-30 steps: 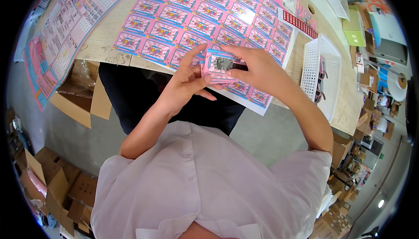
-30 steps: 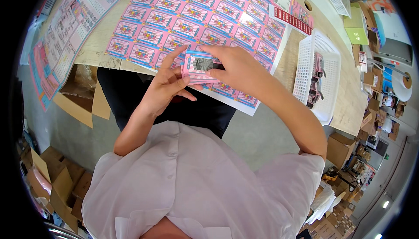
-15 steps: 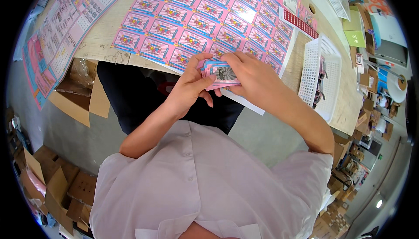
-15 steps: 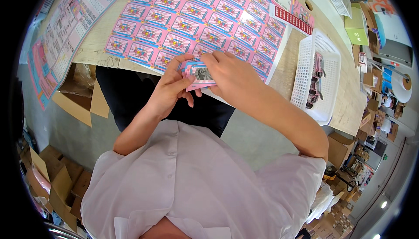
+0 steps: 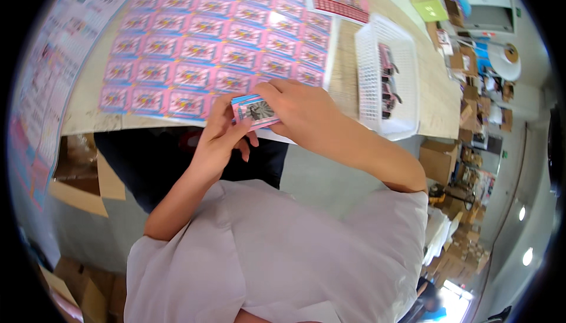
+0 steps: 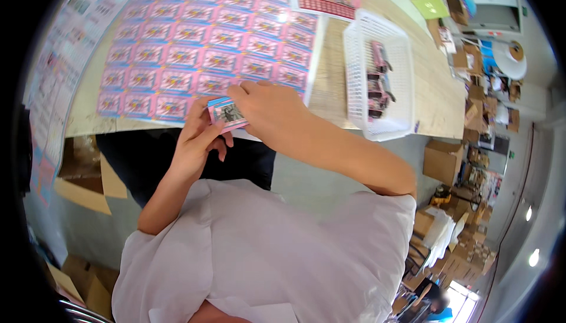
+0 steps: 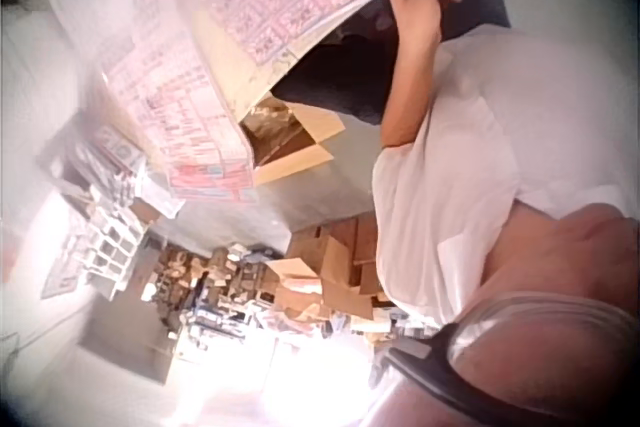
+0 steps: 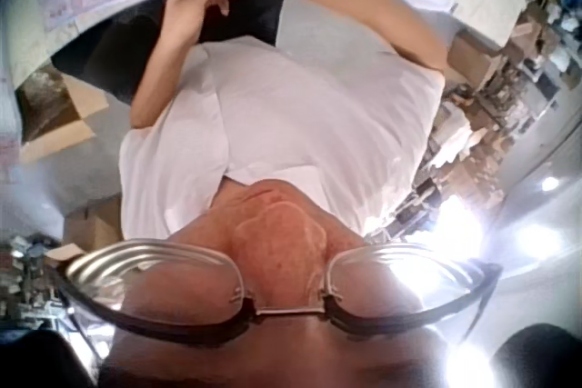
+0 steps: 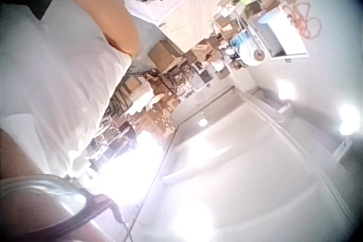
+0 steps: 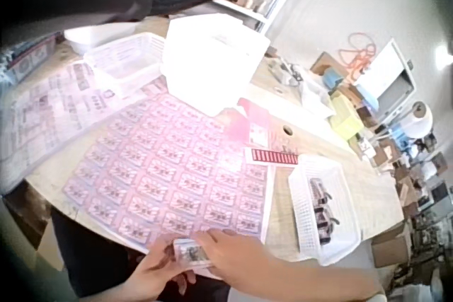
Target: The person repeatedly picks up small pink and blue sticker sheets from a table, folds them in half, and places them into a white plastic basket. The person continues this repetitive assembly process throughout the clip, handling the items one at a time.
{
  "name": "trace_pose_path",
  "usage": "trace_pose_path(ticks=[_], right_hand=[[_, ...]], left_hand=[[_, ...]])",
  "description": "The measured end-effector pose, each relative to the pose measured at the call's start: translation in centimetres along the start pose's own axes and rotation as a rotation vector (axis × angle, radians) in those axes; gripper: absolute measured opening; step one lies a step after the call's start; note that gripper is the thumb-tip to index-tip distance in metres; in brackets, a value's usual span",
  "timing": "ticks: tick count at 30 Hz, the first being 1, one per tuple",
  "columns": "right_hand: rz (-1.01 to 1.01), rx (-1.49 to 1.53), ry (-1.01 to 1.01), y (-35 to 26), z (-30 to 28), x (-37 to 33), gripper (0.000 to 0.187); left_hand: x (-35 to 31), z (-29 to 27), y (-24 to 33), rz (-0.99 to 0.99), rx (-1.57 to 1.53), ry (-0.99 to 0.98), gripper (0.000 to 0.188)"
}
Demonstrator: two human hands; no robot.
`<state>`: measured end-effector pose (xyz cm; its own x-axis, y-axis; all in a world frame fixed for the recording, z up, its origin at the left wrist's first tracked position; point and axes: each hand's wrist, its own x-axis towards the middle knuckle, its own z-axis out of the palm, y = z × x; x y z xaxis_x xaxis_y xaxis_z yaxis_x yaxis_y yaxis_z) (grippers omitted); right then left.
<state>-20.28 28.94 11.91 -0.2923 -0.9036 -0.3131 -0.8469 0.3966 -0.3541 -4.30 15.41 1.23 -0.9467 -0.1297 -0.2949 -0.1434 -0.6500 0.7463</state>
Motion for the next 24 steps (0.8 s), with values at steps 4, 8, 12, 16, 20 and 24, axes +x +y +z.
trace_pose_path(ticks=[4, 8, 12, 16, 20, 24], right_hand=[[0.090, -0.017, 0.194, 2.5, -3.4, -2.1, 0.061], [0.331, 0.037, 0.469, 9.4, -9.6, -5.0, 0.057], [0.547, -0.072, 0.514, 22.3, -12.1, -9.8, 0.055], [0.628, -0.058, 0.345, 31.6, -10.0, -11.0, 0.058], [0.559, -0.151, 0.256, 34.5, -7.4, -8.9, 0.066], [0.496, -0.202, 0.229, 35.2, -5.8, -7.1, 0.069]], left_hand=[[-0.4, 0.5, 0.7, 0.059, 0.039, -0.019, 0.066], [-0.9, -1.1, 0.6, 0.091, 0.126, -0.032, 0.058], [-1.5, -2.8, 0.4, 0.107, 0.179, 0.011, 0.050], [-2.3, -4.4, 0.3, 0.083, 0.199, 0.069, 0.051], [-3.1, -4.5, 0.2, 0.128, 0.236, 0.090, 0.049], [-3.8, -4.5, -0.3, 0.153, 0.263, 0.097, 0.049]])
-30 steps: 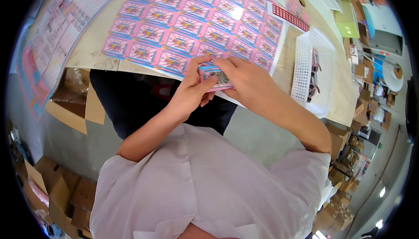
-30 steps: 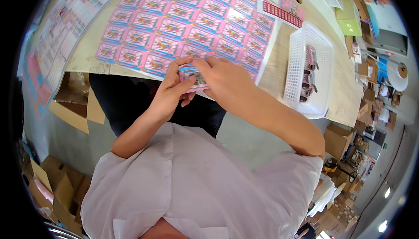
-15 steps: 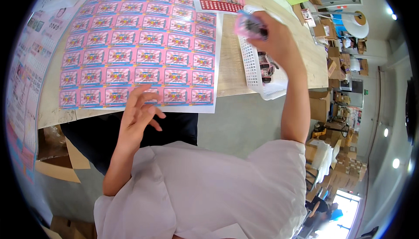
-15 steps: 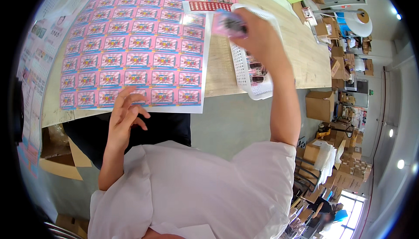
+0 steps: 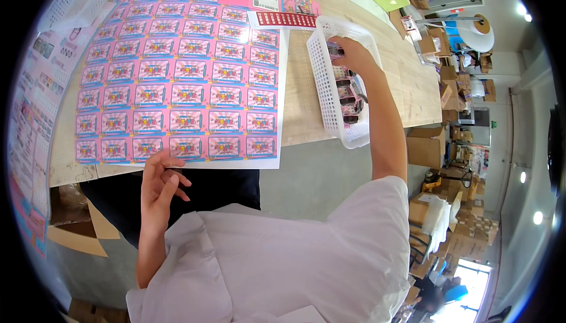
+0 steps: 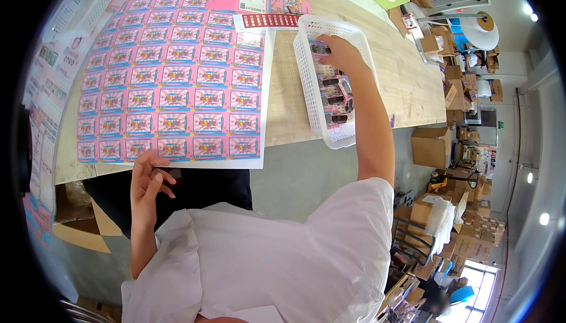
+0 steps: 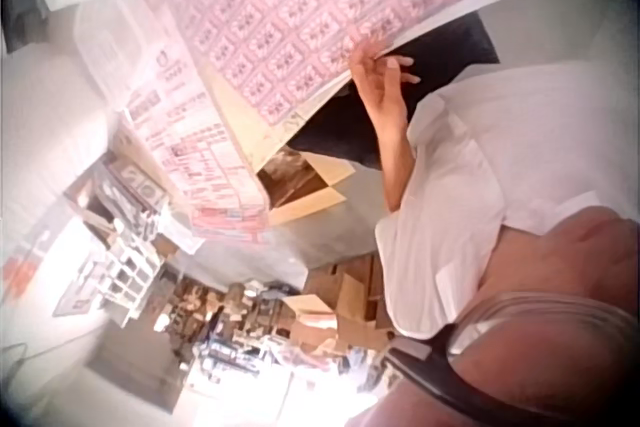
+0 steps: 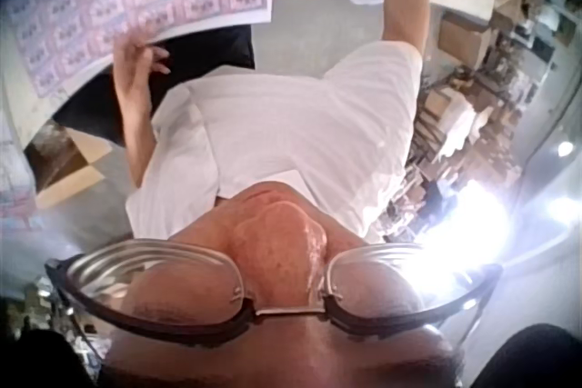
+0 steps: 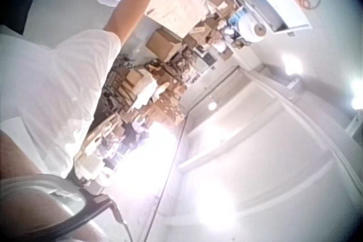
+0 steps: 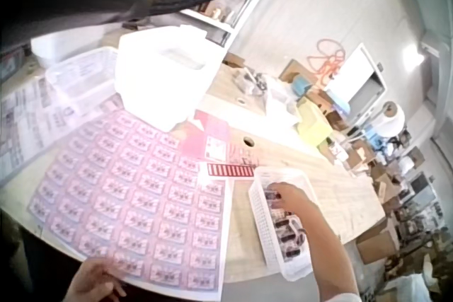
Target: The person repeatedly picks up small pink and blue sticker sheets from a table, folds them in half, and places them into a white plastic basket. The person continues this repetitive assembly process throughout the clip, handling the items one at a time.
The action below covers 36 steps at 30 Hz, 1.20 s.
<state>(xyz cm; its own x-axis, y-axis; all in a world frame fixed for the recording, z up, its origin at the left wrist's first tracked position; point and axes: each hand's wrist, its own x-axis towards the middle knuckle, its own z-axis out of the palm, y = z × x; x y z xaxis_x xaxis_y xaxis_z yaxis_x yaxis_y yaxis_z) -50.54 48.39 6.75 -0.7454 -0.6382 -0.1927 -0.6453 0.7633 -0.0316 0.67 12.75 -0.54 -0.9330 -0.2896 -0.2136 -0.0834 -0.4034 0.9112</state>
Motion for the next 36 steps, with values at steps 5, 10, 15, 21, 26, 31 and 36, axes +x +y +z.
trace_pose_path(ticks=[5, 10, 15, 21, 26, 31, 36], right_hand=[[0.008, 0.005, -0.011, -0.8, 0.0, 0.0, 0.071], [-0.067, 0.009, 0.024, -0.4, 0.2, 0.0, 0.073], [-0.127, 0.031, 0.075, -0.9, 0.2, -0.6, 0.075], [-0.099, -0.014, 0.414, -5.7, -3.9, -5.1, 0.054], [0.008, 0.164, 0.649, -19.5, -4.2, -13.0, 0.039], [-0.097, 0.461, 0.510, -29.4, 2.6, -15.5, 0.039], [-0.196, 0.594, 0.454, -36.2, 5.2, -13.3, 0.049]], left_hand=[[-0.1, 0.0, -0.6, -0.008, -0.002, 0.004, 0.053], [-0.1, 0.3, -0.8, -0.008, -0.023, 0.003, 0.054], [-0.8, 0.7, 0.4, 0.033, 0.213, 0.106, 0.056], [0.1, -1.8, 1.7, 0.624, 1.098, 0.373, 0.027], [0.2, -6.6, 2.3, 0.501, 1.460, 0.509, 0.058], [0.3, -10.0, 2.9, 0.415, 1.583, 0.547, 0.076], [0.1, -11.8, 4.0, 0.370, 1.517, 0.613, 0.071]])
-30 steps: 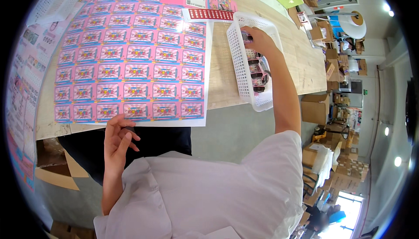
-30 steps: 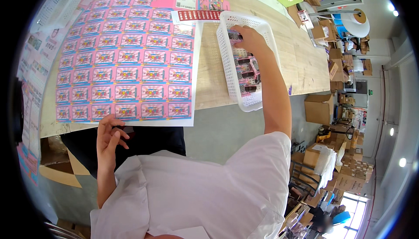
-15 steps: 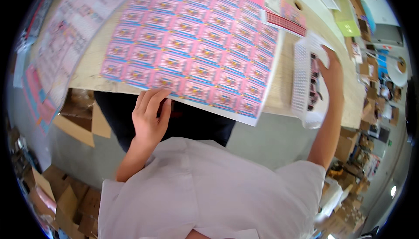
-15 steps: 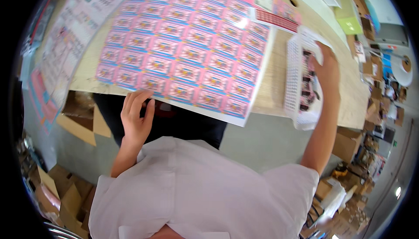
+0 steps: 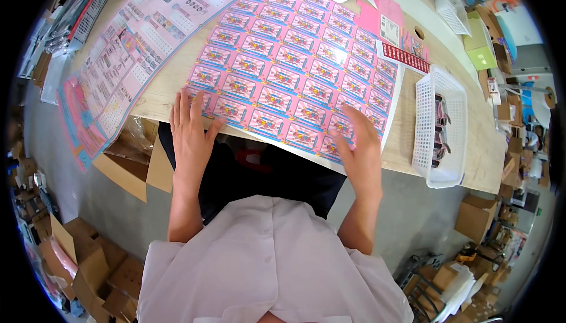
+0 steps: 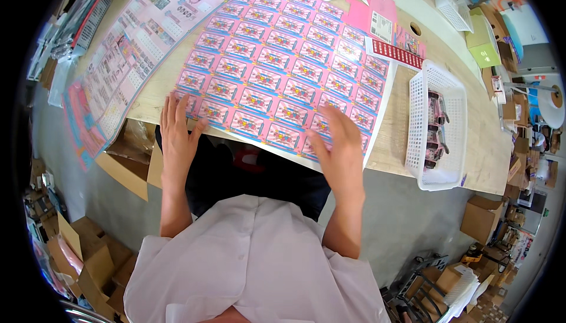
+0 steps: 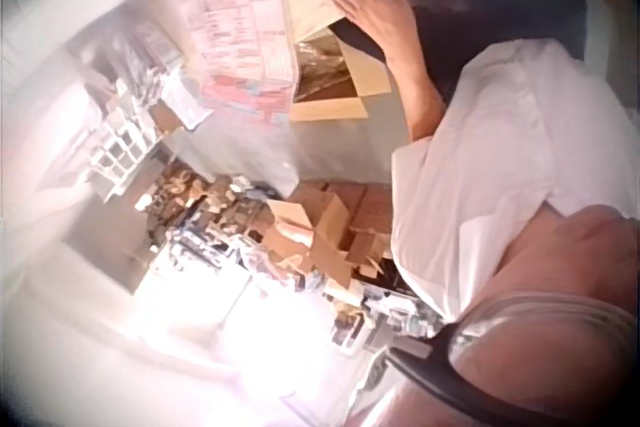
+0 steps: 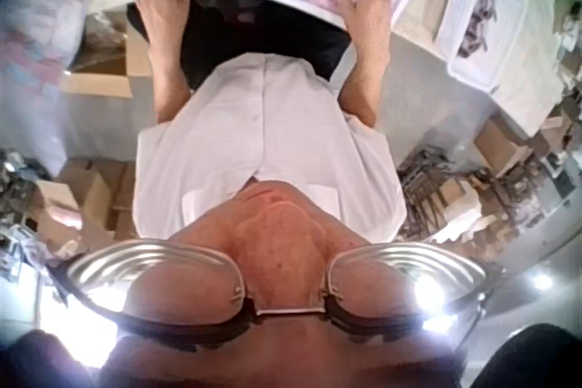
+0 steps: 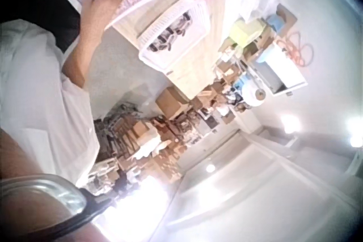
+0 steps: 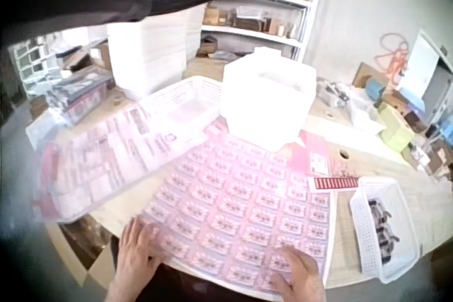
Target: The person repeatedly picks up small pink and blue sticker sheets from a table, folds them in half, and places them into a white plastic basket. The person continues this repetitive assembly process throughout the clip, handling the items one at a time.
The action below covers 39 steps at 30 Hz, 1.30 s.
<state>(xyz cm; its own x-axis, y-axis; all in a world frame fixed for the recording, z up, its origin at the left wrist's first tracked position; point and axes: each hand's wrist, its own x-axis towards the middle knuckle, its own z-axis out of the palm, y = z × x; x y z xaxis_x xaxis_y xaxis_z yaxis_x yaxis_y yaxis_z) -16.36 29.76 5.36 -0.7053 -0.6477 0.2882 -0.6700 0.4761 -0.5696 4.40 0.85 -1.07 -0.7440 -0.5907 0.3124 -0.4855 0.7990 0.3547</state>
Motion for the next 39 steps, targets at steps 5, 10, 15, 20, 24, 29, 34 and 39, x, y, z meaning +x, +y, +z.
trace_pose_path(ticks=[5, 10, 15, 20, 24, 29, 34, 39], right_hand=[[-0.098, -0.256, -0.223, -0.9, 3.9, -0.3, 0.073], [-0.068, -0.291, -0.341, -1.5, 3.7, -1.1, 0.089], [-0.048, -0.265, -0.396, -0.6, 2.4, -0.7, 0.089], [-0.038, -0.221, -0.445, -0.7, 1.2, 0.4, 0.088], [-0.046, -0.208, -0.442, -0.3, 1.1, 0.6, 0.087], [-0.095, -0.096, -0.398, -1.4, 2.3, 2.1, 0.074], [-0.221, 0.003, -0.389, -5.8, 6.3, 5.5, 0.069], [-0.439, -0.020, -0.389, -10.4, 10.4, 7.4, 0.079]], left_hand=[[1.5, -1.2, 0.4, -0.065, -0.013, -0.038, 0.067], [1.3, -1.6, 0.9, 0.052, 0.170, -0.006, 0.072], [0.6, -3.1, 0.6, 0.054, 0.098, -0.011, 0.079], [-0.4, -4.1, -0.9, 0.094, 0.028, 0.005, 0.065], [-1.0, -3.4, -2.1, 0.124, -0.082, 0.181, 0.054], [-1.3, -2.0, -1.8, -0.200, -0.416, 0.369, 0.050], [1.7, -3.1, -1.1, -0.698, -1.355, 0.229, 0.052], [1.9, -1.2, -1.4, -0.569, -1.296, 0.358, 0.052]])
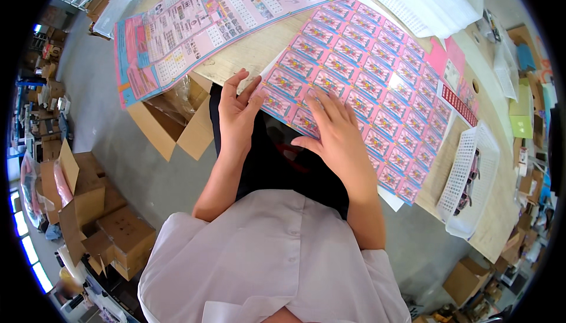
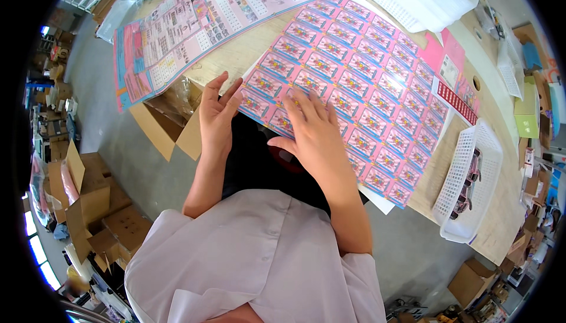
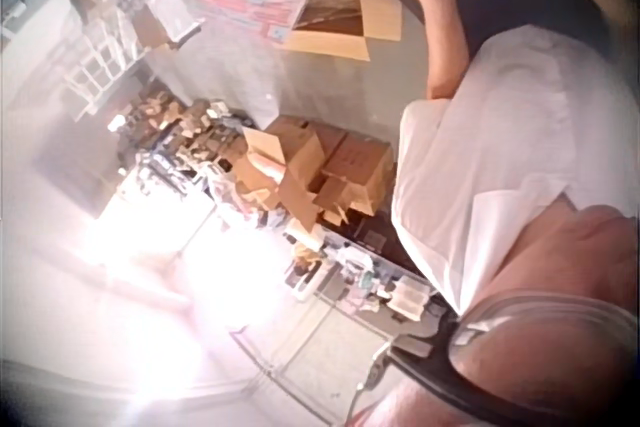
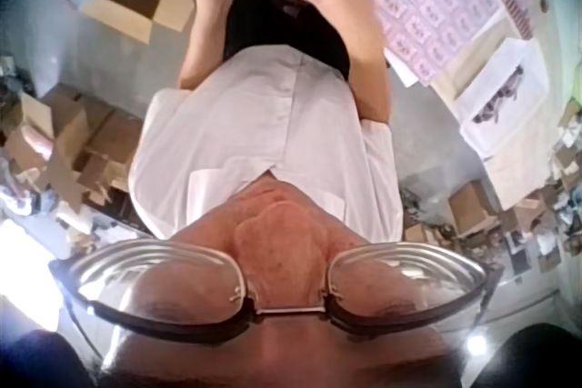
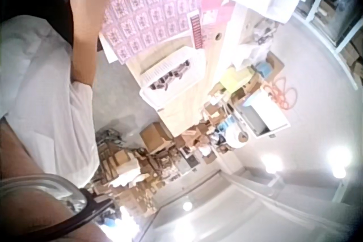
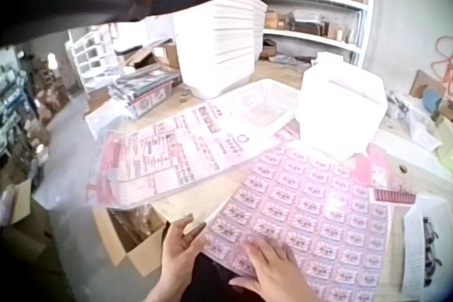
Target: The person repeatedly picks up small pink and blue sticker sheets from a table, folds them in half, and places them into a white plastic basket. The person continues this repetitive assembly process throughout the clip, handling the items one at a time.
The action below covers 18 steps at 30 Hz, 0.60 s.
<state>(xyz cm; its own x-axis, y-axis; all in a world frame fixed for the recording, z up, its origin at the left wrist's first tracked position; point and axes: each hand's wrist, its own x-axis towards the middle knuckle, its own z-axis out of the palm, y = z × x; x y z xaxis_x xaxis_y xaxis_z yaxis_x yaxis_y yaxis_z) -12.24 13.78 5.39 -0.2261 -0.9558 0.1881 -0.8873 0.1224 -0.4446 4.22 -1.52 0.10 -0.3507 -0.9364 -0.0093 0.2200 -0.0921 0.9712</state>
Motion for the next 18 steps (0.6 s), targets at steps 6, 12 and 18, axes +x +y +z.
trace_pose_path(ticks=[6, 12, 18], right_hand=[[-0.059, -0.010, -0.025, 0.5, 3.7, 1.9, 0.102], [-0.052, -0.024, -0.033, 0.7, 5.1, 1.7, 0.114], [-0.022, -0.078, -0.050, 0.5, 5.3, 2.0, 0.112]], left_hand=[[-0.4, -0.6, 1.0, -0.372, -0.070, -0.068, 0.059], [-1.6, -0.1, 0.5, -0.103, 0.346, -0.173, 0.058], [0.3, -2.1, -0.3, -0.462, -0.374, -0.098, 0.042]])
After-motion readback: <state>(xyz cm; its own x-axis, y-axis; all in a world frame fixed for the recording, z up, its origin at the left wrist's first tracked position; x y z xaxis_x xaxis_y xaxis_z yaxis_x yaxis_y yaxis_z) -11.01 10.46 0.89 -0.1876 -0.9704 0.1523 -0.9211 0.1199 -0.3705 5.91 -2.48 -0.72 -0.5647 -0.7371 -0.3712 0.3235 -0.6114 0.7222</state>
